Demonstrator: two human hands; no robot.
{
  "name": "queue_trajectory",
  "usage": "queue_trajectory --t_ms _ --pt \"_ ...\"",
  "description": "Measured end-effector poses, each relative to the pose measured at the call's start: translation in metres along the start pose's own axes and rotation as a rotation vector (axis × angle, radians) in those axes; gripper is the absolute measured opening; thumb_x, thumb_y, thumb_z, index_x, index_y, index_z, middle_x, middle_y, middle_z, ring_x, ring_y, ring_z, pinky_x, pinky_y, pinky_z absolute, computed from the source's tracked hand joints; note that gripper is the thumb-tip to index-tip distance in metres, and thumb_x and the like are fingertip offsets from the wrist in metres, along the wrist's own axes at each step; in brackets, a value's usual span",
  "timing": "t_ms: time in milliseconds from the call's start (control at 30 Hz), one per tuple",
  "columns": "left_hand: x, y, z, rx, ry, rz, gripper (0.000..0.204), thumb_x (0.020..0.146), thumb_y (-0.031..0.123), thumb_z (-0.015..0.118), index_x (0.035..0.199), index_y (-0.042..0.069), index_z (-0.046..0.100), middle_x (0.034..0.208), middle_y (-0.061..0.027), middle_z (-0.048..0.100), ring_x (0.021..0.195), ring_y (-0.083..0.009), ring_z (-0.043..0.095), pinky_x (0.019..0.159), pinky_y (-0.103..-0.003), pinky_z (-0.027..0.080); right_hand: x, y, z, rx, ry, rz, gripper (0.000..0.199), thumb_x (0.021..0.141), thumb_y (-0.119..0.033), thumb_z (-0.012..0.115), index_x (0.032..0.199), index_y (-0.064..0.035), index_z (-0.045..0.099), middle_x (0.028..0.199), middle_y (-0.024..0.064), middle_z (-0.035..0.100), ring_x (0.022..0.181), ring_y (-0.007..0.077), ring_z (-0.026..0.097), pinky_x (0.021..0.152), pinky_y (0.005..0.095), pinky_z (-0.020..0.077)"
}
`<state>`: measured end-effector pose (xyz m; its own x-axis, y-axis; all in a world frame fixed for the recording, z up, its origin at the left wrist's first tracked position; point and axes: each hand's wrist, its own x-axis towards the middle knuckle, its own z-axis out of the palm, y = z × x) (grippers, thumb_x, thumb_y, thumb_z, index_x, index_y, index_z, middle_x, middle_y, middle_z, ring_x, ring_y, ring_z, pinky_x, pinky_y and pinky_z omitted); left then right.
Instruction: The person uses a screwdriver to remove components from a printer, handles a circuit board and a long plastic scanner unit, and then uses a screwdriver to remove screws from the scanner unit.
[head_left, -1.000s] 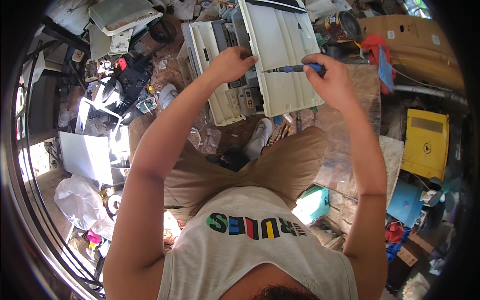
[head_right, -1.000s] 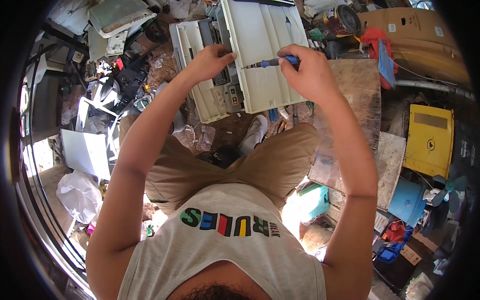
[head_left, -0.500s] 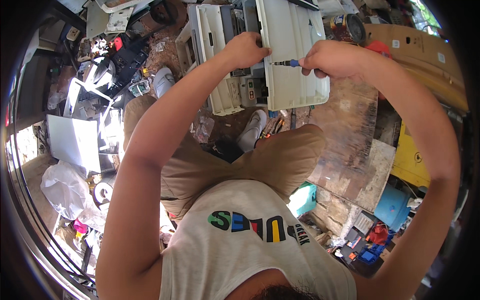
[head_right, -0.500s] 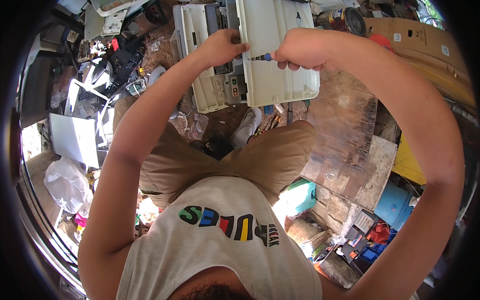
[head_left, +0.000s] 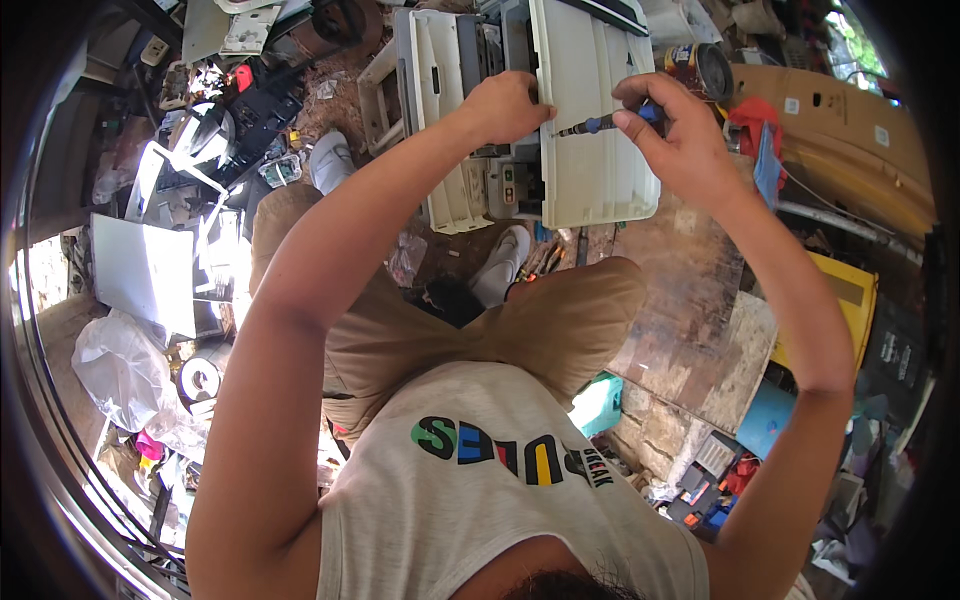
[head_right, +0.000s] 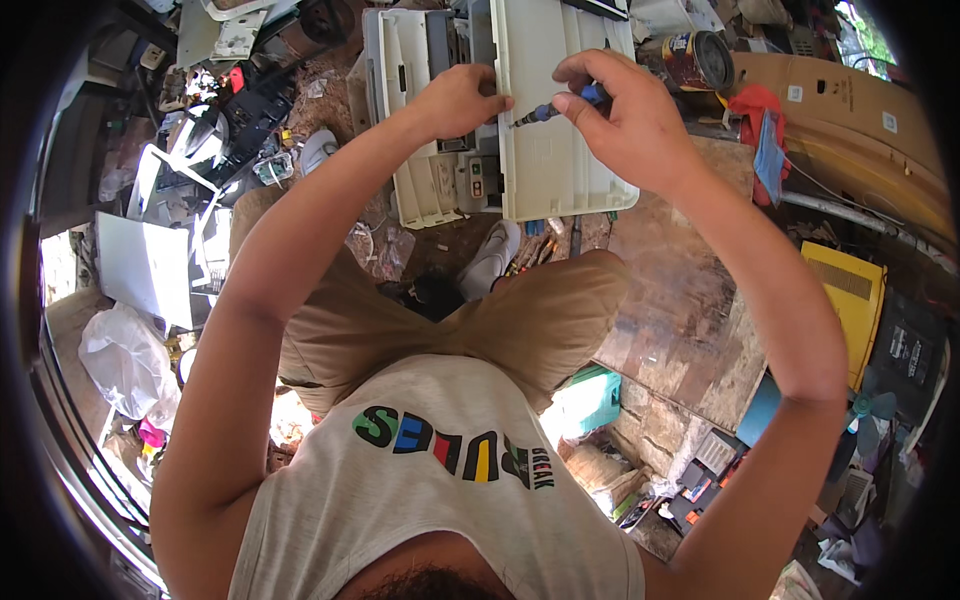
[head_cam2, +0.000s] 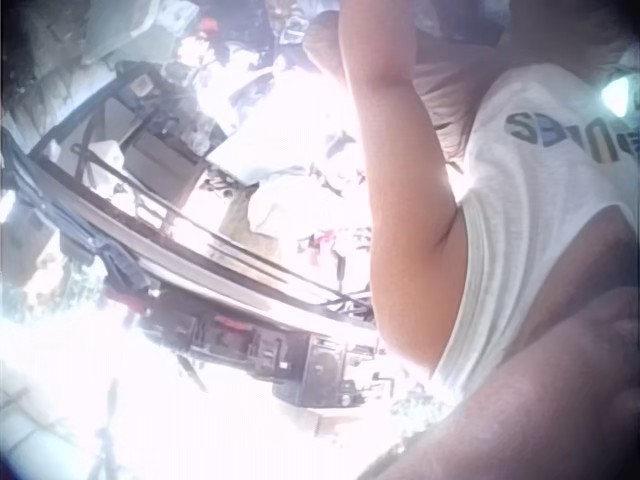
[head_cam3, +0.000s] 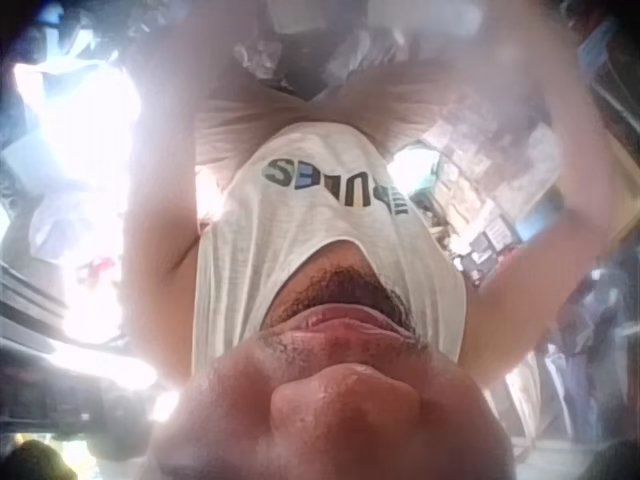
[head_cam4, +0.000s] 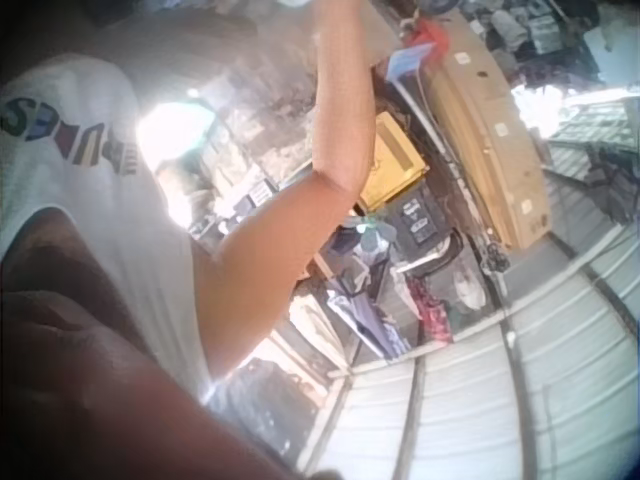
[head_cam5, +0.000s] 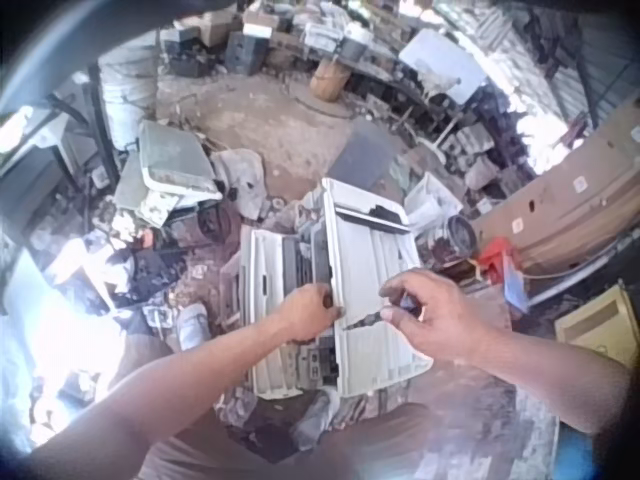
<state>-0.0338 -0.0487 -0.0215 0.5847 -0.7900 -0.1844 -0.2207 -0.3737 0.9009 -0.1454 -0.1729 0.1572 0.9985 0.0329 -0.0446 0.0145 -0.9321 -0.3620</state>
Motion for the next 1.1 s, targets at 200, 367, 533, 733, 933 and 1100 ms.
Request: queue_trajectory --t_ms 200,367,533,733,933,1100 --pt "0.003 -0.004 -0.003 0.009 -0.003 -0.013 0.047 0.084 0.038 0.066 0.111 0.0 0.067 0.108 -0.0174 0.069 0.102 -0.0331 0.065 0.091 -0.04 0.051 0.002 -0.014 -0.013 -0.255 -0.207 0.268 0.022 0.09 -0.02 0.065 0.104 -0.0038 0.06 0.085 0.0124 0.063 0.065 0.0327 0.058 0.061 0.0405 0.0472" --pt "0.0 0.003 -0.004 0.027 -0.005 0.012 0.045 0.083 0.037 0.067 0.108 -0.001 0.068 0.105 -0.018 0.069 0.099 -0.0331 0.066 0.088 -0.04 0.051 -0.002 0.005 -0.007 -0.23 -0.027 -0.512 0.02 0.092 -0.021 0.063 0.107 -0.0084 0.061 0.069 0.0115 0.06 0.059 0.0362 0.056 0.06 0.0457 0.047" --pt "0.0 0.002 -0.005 0.038 0.006 0.017 0.044 0.084 0.035 0.068 0.106 -0.003 0.067 0.099 -0.0177 0.07 0.094 -0.0306 0.067 0.085 -0.039 0.052 -0.012 -0.006 -0.017 -0.293 -0.139 -0.092 0.018 0.091 -0.021 0.062 0.102 -0.0069 0.062 0.069 0.0145 0.06 0.071 0.0376 0.06 0.065 0.046 0.0477" --pt "0.002 -0.003 -0.005 0.0 -0.006 -0.004 0.046 0.084 0.037 0.067 0.108 -0.002 0.067 0.102 -0.018 0.07 0.099 -0.033 0.066 0.088 -0.039 0.051 -0.007 -0.003 -0.012 -0.25 -0.145 -0.021 0.016 0.09 -0.019 0.063 0.095 -0.004 0.063 0.075 0.016 0.062 0.08 0.0362 0.062 0.068 0.045 0.0482" --pt "0.005 -0.007 0.001 -0.017 0.007 0.046 0.044 0.085 0.034 0.068 0.105 -0.005 0.066 0.093 -0.0169 0.07 0.087 -0.0276 0.068 0.08 -0.037 0.052 -0.004 0.002 -0.012 -0.124 -0.145 -0.36 0.018 0.09 -0.014 0.062 0.106 -0.005 0.061 0.093 0.0182 0.063 0.084 0.0369 0.061 0.073 0.0439 0.0484" --pt "-0.001 -0.002 -0.005 0.038 0.038 0.065 0.044 0.085 0.035 0.069 0.104 -0.005 0.066 0.089 -0.017 0.07 0.084 -0.0278 0.068 0.079 -0.038 0.052 -0.004 -0.013 -0.012 -0.361 -0.165 -0.05 0.03 0.083 -0.006 0.066 0.112 -0.0065 0.059 0.093 0.011 0.06 0.093 0.0332 0.059 0.075 0.0413 0.0493"
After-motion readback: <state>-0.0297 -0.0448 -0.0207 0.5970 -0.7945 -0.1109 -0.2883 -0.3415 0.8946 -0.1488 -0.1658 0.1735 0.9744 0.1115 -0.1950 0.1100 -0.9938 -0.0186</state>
